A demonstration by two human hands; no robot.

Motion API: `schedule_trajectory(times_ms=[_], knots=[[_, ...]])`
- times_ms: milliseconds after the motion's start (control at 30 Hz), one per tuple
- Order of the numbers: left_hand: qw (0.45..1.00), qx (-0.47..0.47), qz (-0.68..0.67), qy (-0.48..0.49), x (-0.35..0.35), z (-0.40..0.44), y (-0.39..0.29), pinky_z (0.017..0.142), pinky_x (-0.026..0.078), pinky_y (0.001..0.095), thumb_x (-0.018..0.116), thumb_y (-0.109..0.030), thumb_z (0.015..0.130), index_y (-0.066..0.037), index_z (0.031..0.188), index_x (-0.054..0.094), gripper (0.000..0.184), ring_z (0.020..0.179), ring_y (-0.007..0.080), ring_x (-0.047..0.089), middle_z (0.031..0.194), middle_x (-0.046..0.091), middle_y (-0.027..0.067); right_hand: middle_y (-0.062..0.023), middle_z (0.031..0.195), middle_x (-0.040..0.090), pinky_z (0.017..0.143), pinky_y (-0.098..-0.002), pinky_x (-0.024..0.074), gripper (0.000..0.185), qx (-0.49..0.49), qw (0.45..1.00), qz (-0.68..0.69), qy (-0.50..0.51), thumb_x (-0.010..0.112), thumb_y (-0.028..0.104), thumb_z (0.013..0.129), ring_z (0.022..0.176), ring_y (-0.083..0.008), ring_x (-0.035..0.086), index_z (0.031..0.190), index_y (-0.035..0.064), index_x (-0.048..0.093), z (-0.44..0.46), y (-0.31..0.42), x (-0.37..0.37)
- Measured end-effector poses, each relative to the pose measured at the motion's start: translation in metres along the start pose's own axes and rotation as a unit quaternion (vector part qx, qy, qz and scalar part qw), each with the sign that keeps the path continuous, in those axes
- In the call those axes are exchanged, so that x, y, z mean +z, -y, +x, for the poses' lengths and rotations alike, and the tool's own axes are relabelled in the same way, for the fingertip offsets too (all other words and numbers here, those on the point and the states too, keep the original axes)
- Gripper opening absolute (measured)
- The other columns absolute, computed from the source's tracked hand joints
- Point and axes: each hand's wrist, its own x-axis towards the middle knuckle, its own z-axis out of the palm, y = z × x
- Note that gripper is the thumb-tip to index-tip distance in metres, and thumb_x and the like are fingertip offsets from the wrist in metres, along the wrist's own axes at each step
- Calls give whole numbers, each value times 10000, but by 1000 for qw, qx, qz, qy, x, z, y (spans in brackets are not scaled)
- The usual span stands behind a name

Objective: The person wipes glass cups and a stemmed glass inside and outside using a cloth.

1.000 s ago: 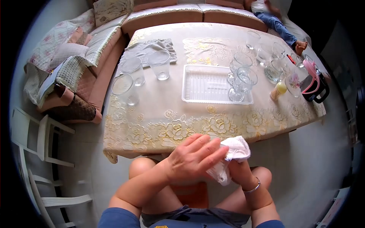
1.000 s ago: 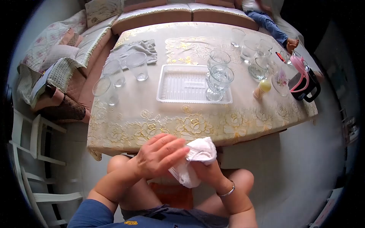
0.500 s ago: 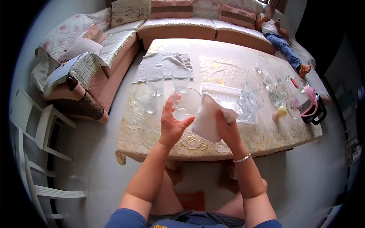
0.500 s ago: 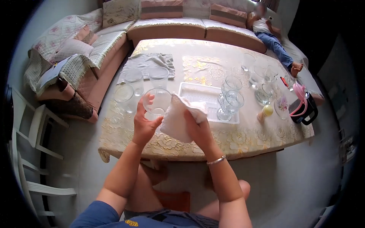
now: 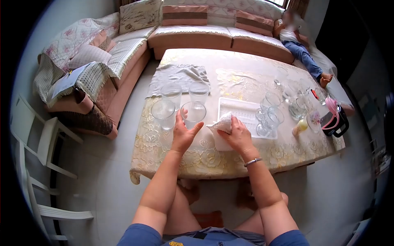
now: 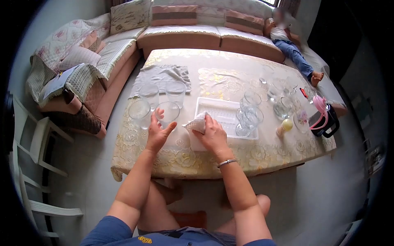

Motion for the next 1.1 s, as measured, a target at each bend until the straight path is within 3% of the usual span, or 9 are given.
schedule_trajectory(times_ms=[100, 167, 367, 433, 533, 600, 633, 733, 1100], knots=[[999, -7, 33, 11, 1, -2, -3, 941, 332, 397, 736, -367, 680, -19, 1312, 232, 880, 1160, 263, 395, 1268, 393, 147, -152, 1141, 494, 863, -420, 378, 866, -7, 1000, -9, 16, 683, 439, 650, 1047, -317, 471, 1310, 37, 292, -8, 2, -4], [1000, 10, 25, -4, 4, -5, -8, 967, 323, 360, 731, -349, 683, 55, 1317, 146, 952, 1181, 327, 379, 1295, 320, 266, -146, 1178, 467, 891, -427, 353, 927, -11, 999, -14, 49, 700, 442, 625, 1073, -315, 451, 1336, 49, 252, -13, 4, -14], [978, 70, 183, -68, 7, -24, -11, 1019, 249, 395, 706, -361, 708, 41, 1345, 57, 994, 1247, 360, 287, 1322, 268, 300, -161, 1257, 390, 935, -433, 306, 1039, -57, 995, -22, 74, 725, 437, 579, 1131, -319, 402, 1379, 105, 152, -28, 6, -42], [970, 78, 217, -80, 3, -41, -34, 1010, 261, 380, 685, -322, 736, 64, 1323, 137, 891, 1214, 364, 327, 1290, 327, 275, -177, 1266, 385, 944, -437, 295, 960, -60, 994, -44, 83, 700, 443, 629, 1149, -328, 389, 1364, 87, 197, -40, 13, -60], [922, 285, 228, -127, -12, -62, -78, 893, 359, 405, 640, -194, 773, 31, 1126, 456, 458, 1013, 348, 466, 1115, 489, 204, -195, 1178, 482, 947, -433, 318, 592, -151, 981, -50, -110, 619, 390, 758, 1116, -319, 447, 1192, 23, 453, -60, 29, -101], [889, 401, 171, -137, -34, -77, -133, 864, 382, 372, 628, -117, 769, -23, 1032, 540, 293, 972, 281, 495, 1064, 531, 151, -195, 1149, 521, 964, -407, 321, 430, -194, 957, 40, -210, 536, 308, 827, 1107, -301, 471, 1106, -19, 531, -89, 56, -152], [869, 440, 179, -140, -51, -89, -162, 840, 394, 381, 612, -200, 792, -42, 987, 542, 261, 942, 274, 498, 1026, 537, 138, -195, 1162, 523, 983, -379, 309, 377, -205, 942, 75, -256, 480, 247, 862, 1119, -292, 468, 1098, -41, 536, -109, 70, -176], [803, 565, -38, -187, -88, -110, -202, 872, 342, 447, 420, -349, 864, -28, 1029, 505, 371, 992, 316, 468, 1052, 519, 167, -193, 1128, 523, 959, -380, 316, 361, -274, 890, 99, -350, 471, 241, 859, 1084, -290, 469, 1077, -40, 533, -157, 84, -225], [751, 651, -21, -106, -94, -126, -248, 842, 366, 410, 428, -274, 863, -10, 1021, 504, 316, 951, 290, 488, 1017, 534, 172, -183, 1004, 522, 870, -382, 343, 310, -319, 857, 51, -402, 436, 221, 850, 955, -282, 474, 998, -38, 521, -221, 62, -267]])
